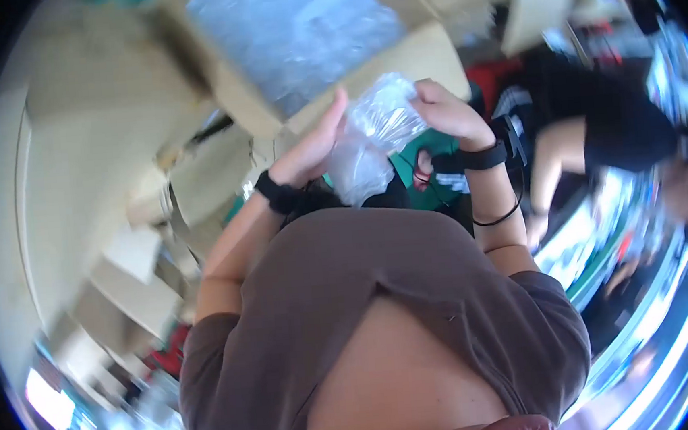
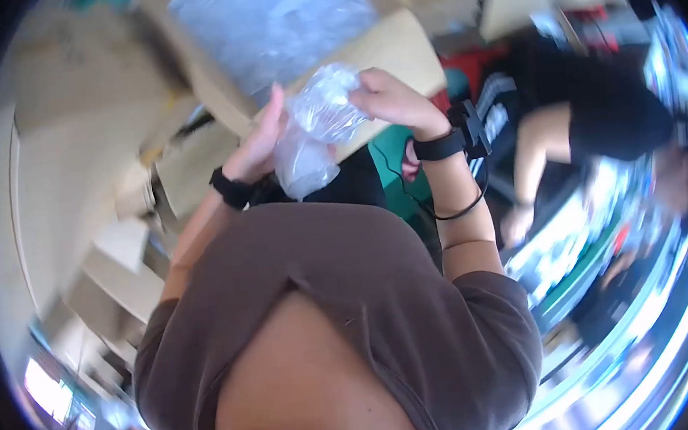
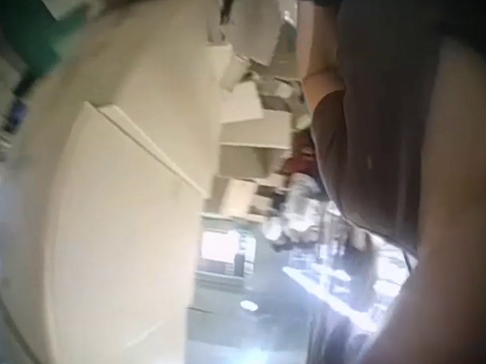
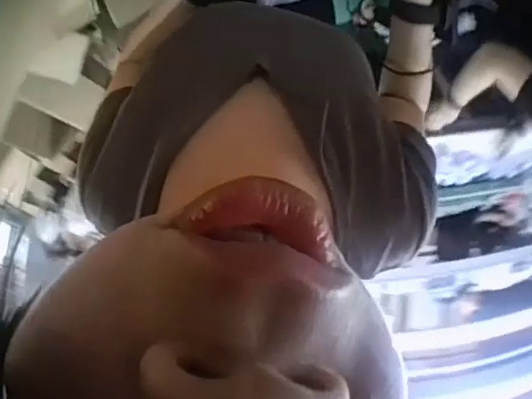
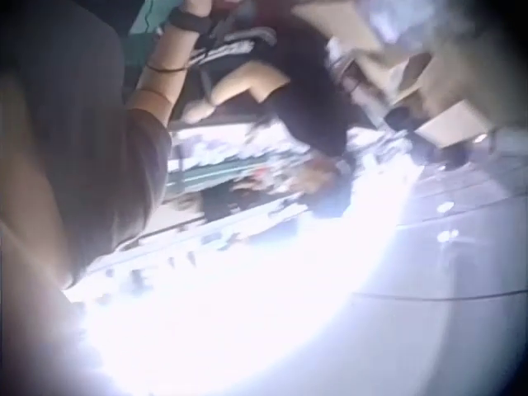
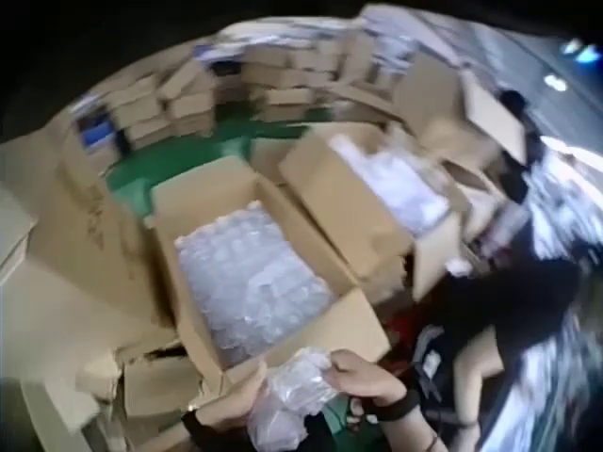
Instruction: The person fits plastic covers onto fans and places the assembled units into a cardboard box. They then retrieve plastic bags from a box, place the assemblies into the bags, and return the bagged items to the box.
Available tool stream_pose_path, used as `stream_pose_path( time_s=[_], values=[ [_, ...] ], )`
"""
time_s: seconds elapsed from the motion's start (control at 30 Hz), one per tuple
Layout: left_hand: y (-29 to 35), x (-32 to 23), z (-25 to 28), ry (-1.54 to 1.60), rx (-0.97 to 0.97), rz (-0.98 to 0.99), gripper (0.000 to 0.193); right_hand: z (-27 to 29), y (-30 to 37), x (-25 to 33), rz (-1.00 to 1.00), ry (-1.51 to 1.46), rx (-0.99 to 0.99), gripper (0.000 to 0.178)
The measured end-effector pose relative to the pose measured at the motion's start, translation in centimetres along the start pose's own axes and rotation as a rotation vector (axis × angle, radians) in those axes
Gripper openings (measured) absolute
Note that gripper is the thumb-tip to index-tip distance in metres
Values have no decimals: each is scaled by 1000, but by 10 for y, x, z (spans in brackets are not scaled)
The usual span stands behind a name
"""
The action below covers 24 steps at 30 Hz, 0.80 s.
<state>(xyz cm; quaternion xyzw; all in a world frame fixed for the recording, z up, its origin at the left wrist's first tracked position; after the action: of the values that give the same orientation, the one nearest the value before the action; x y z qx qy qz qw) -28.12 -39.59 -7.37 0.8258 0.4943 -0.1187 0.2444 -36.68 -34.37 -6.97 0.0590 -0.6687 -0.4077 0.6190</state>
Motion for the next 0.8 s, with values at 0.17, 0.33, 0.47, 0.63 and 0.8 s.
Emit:
stream_pose_path(
  time_s=[0.17,0.33,0.47,0.63,0.8],
  values=[
    [32,114,-53,-140,314,486,60,-46,137,-62,-244,-124,-120,30],
    [70,226,-149,19,583,826,62,-95,291,-159,328,-1057,-1028,49],
    [142,332,-184,-203,630,1036,64,-206,396,-206,626,-1177,-1598,55],
    [241,462,-165,-646,1102,1444,66,-339,485,-282,430,-1440,-2042,58],
    [309,547,-164,-821,1256,1722,58,-438,568,-325,-35,-1450,-2077,60]
  ],
)
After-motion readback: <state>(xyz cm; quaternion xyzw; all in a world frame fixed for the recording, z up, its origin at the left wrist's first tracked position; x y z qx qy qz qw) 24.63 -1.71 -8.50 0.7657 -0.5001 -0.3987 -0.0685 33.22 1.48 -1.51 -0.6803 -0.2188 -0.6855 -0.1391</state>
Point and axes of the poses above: each hand's wrist, its own y-axis away from the middle knuckle, its own z-axis out of the back of the hand, x = y × z, the point moved 10 cm from there along -y, towards the middle knuckle, and after that the axes turned 12 degrees about -z, right-handed, at the moved point
